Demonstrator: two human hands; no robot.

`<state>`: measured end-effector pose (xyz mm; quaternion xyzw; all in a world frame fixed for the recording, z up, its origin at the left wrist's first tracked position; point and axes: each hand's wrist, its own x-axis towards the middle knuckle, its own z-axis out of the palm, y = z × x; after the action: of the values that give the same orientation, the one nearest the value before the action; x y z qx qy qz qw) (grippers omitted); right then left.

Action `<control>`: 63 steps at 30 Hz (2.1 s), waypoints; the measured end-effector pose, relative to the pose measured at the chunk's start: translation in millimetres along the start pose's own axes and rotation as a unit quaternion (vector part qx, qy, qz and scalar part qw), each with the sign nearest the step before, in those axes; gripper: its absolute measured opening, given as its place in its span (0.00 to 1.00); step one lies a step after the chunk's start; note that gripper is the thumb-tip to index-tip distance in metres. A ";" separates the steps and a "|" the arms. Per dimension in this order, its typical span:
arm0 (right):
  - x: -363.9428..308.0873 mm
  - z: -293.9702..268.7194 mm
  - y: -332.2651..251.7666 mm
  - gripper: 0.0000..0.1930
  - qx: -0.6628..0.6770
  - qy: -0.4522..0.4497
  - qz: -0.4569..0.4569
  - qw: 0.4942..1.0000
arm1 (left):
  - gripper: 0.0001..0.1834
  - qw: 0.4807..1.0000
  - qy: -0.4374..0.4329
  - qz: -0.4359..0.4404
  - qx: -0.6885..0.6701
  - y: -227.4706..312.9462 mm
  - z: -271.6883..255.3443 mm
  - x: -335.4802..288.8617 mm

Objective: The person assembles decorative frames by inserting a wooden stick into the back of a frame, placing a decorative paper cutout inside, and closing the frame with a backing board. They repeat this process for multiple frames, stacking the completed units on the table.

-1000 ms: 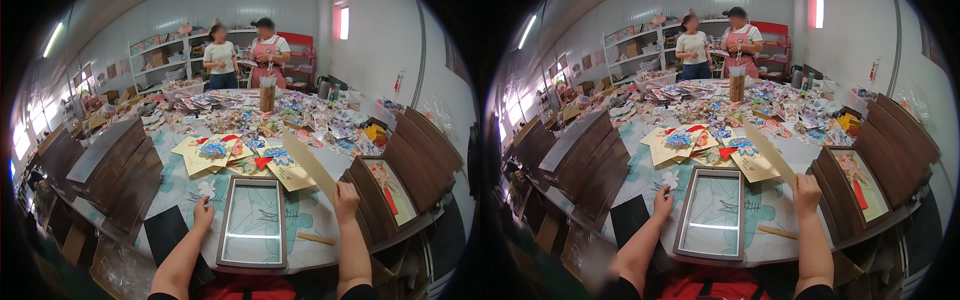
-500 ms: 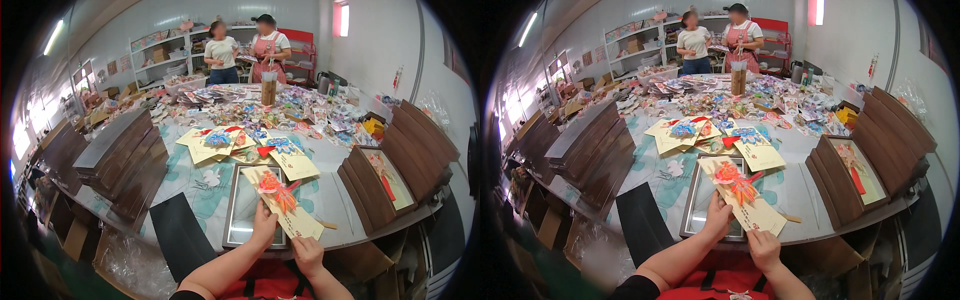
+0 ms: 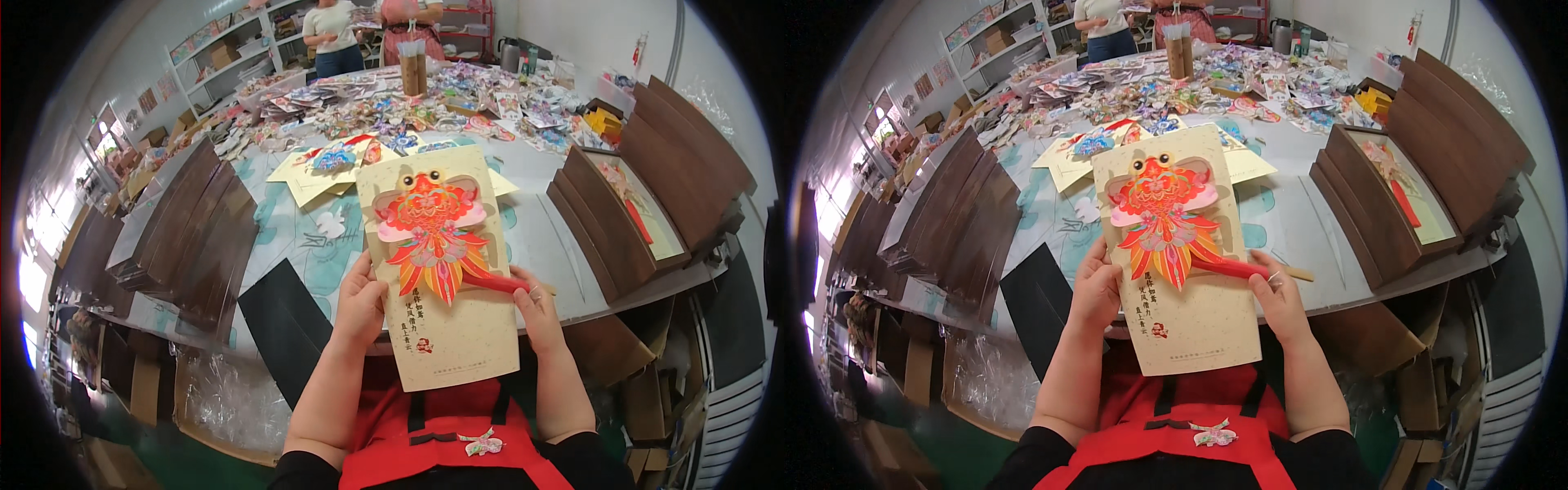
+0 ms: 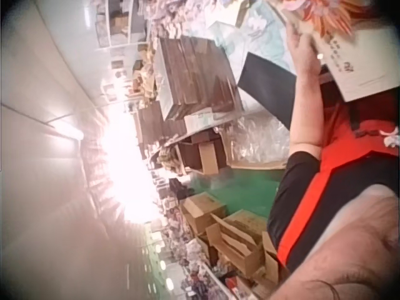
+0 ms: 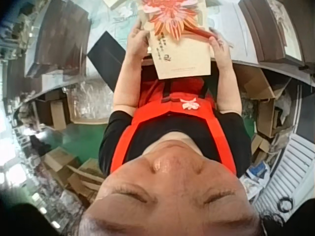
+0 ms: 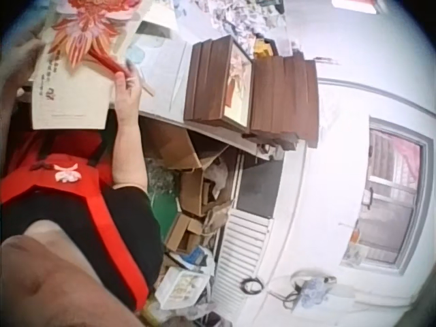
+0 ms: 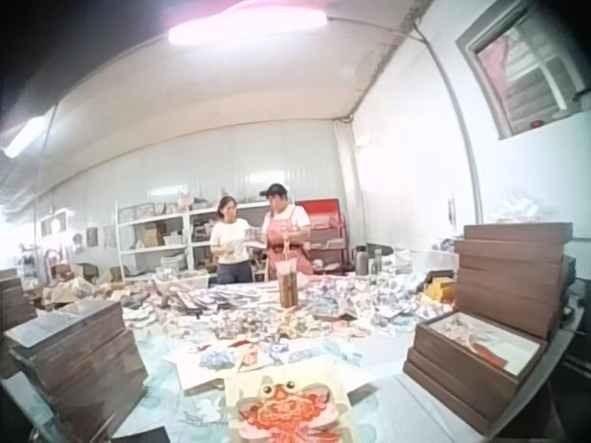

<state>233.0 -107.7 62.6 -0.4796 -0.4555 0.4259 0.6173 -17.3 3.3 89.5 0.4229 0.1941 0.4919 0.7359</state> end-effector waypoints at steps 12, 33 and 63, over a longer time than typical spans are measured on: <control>-13.0 19.4 29.9 0.20 0.200 -0.118 0.142 0.962 | 0.32 0.999 -0.026 -0.007 0.048 -1.1 -10.9 -7.1; -9.5 62.0 40.9 0.14 0.145 0.061 -0.024 0.987 | 0.13 0.742 0.033 0.073 0.666 -25.8 -1.3 -80.7; -19.3 -5.5 54.2 0.18 0.255 0.037 0.027 0.966 | 0.17 0.688 -0.060 0.148 0.708 -55.3 -59.8 -69.3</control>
<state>229.3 -117.8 5.8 -0.3337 -0.2955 0.5262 0.7242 -58.9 -41.2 1.7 0.8701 0.3753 0.2847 0.1449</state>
